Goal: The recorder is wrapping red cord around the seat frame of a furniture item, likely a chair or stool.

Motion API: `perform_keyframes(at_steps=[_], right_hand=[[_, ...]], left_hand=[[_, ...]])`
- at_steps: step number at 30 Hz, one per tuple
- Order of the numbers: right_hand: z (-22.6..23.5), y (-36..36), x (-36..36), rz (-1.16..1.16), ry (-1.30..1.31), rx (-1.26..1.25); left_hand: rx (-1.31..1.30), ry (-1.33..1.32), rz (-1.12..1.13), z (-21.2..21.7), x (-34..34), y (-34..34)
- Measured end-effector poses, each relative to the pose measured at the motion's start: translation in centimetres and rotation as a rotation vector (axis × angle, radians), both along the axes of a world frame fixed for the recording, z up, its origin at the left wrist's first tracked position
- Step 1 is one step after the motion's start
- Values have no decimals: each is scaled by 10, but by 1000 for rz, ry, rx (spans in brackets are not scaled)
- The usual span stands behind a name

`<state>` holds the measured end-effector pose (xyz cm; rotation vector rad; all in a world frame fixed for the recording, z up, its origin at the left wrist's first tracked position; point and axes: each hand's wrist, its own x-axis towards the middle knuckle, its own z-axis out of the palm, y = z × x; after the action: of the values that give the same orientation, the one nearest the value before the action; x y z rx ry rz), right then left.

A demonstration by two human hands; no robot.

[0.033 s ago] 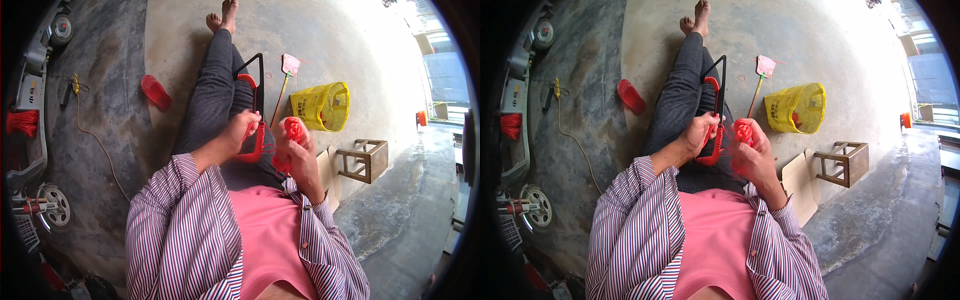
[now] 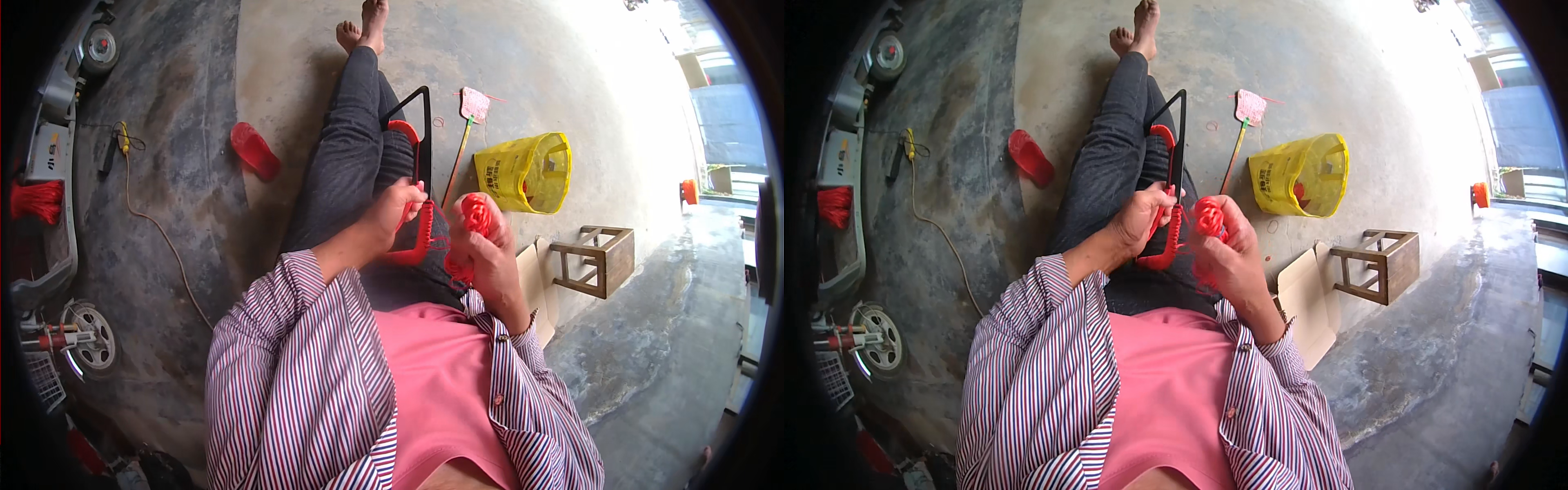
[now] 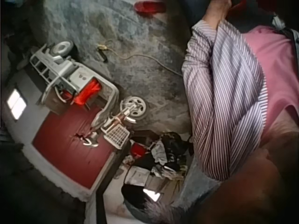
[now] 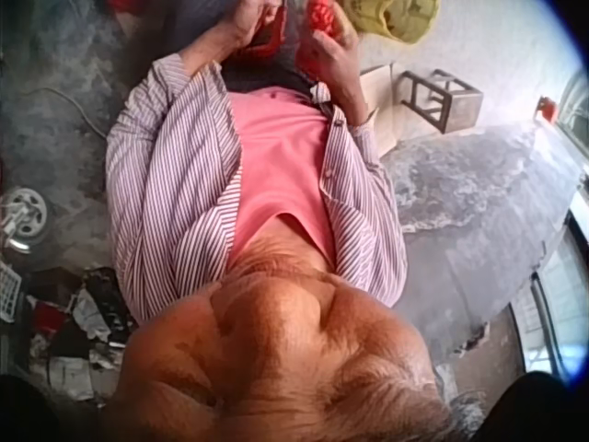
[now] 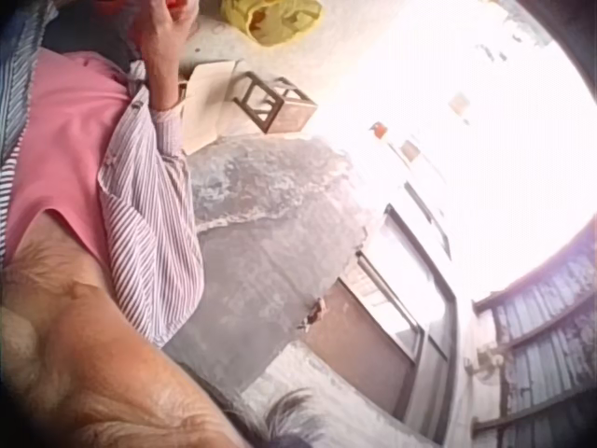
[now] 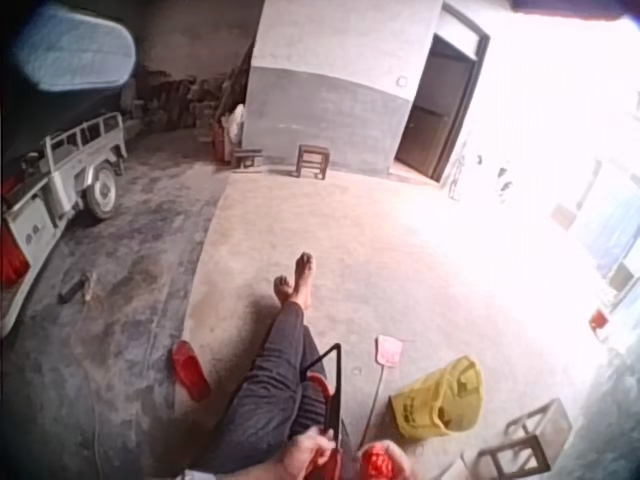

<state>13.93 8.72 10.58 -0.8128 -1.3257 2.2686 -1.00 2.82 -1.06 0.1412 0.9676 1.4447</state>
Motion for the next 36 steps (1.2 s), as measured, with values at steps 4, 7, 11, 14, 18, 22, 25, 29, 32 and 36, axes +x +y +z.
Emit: perform_keyframes(at_steps=[4,7,11,14,18,22,25,29,32,36], right_hand=[[13,-11,4,-56,-45,7],[14,-2,17,21,3,-116],[41,11,12,-38,170,-173],[47,24,16,89,456,10],[24,55,9,296,-31,556],[-42,53,-4,385,-675,1368],[-66,39,-17,329,-431,1025],[-91,27,-21,165,-344,485],[-84,27,-18,65,-285,671],[-43,27,-12,15,-222,749]], left_hand=[[10,-53,0,-1,1,-2],[22,-23,-41,2,0,-9],[76,727,130,11,6,-13],[302,1408,195,73,6,-22],[111,983,123,65,-6,-18],[-87,1114,19,41,-22,-19],[-150,1233,-66,37,-16,-22],[-124,1226,-18,31,-16,-22],[-94,1276,100,44,-19,-21],[37,1322,328,72,-18,-28]])
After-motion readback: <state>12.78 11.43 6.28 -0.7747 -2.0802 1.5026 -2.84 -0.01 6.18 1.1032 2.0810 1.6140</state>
